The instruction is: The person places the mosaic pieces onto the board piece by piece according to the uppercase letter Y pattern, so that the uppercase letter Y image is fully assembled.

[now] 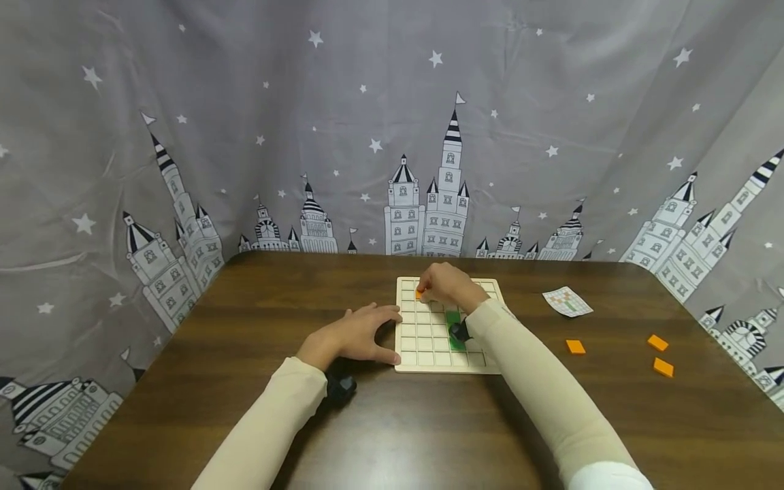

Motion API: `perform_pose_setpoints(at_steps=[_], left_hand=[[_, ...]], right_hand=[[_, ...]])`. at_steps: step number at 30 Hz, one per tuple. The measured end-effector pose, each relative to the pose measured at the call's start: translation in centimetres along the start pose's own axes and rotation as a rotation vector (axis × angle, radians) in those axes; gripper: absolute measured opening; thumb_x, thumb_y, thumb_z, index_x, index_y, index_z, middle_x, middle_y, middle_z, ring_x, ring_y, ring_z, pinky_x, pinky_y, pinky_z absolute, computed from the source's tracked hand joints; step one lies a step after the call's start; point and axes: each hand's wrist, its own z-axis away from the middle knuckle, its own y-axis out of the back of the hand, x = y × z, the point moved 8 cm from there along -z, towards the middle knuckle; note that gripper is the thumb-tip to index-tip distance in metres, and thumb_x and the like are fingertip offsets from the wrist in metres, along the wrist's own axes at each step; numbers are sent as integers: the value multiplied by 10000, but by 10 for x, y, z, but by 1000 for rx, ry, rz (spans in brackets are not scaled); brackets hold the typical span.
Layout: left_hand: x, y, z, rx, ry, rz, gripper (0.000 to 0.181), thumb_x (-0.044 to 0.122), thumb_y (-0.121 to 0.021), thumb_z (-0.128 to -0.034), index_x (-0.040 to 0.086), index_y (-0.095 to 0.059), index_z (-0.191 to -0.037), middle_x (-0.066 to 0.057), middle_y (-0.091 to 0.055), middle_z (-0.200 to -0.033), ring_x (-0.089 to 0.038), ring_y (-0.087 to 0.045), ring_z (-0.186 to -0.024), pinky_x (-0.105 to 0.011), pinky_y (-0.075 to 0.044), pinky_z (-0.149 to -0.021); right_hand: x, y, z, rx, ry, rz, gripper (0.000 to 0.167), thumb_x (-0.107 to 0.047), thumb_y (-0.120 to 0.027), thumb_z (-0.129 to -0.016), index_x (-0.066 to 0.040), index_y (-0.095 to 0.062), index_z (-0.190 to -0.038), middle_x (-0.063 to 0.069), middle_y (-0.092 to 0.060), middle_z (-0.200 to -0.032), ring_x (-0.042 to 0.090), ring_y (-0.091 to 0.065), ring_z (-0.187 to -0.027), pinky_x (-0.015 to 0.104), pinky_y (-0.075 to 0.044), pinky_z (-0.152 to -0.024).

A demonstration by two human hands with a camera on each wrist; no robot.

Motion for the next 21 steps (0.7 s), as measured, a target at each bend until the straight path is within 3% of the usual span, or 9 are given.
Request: perform_pose_setpoints(at_steps=[5,10,17,21], left_hand=[[0,8,0,8,3,-14,777,506,-810,-820,164,-521,-1454,-27,-364,-1603,-431,-227,-1481,-780,-162,-1059],[2,8,0,-5,-9,-11,786,513,-803,-822,158,-515,-1461,-34,-357,-1608,-441,-223,-1479,-783,-161,-1056],[4,5,-1,-10,-6,-7,783,510,-804,-826,155,-514,-1461,-36,-360,-1606,-437,-217,-1482,-782,-164,-1057],[4,1,0,-21,-6,-3,783,513,-803,-826,154,-514,-1460,-40,-361,-1605,-438,-215,-1482,-782,-162,-1057]], right_hand=[[-3,10,-3,20,-22,-46,98,-177,-809,-886,-157,-795,-981,-39,-730,-970,180,-650,-947,390,-523,-873],[-1,11,-3,7,-55,-39,69,-184,-822,-873,-182,-789,-934,-67,-718,-947,170,-637,-952,399,-516,-873],[3,8,-1,11,-55,-54,79,-188,-823,-873,-175,-796,-946,-68,-730,-924,179,-654,-931,397,-525,-862],[4,2,1,-13,-52,-80,129,-181,-813,-884,-153,-798,-1009,-43,-737,-996,195,-660,-991,394,-521,-900]])
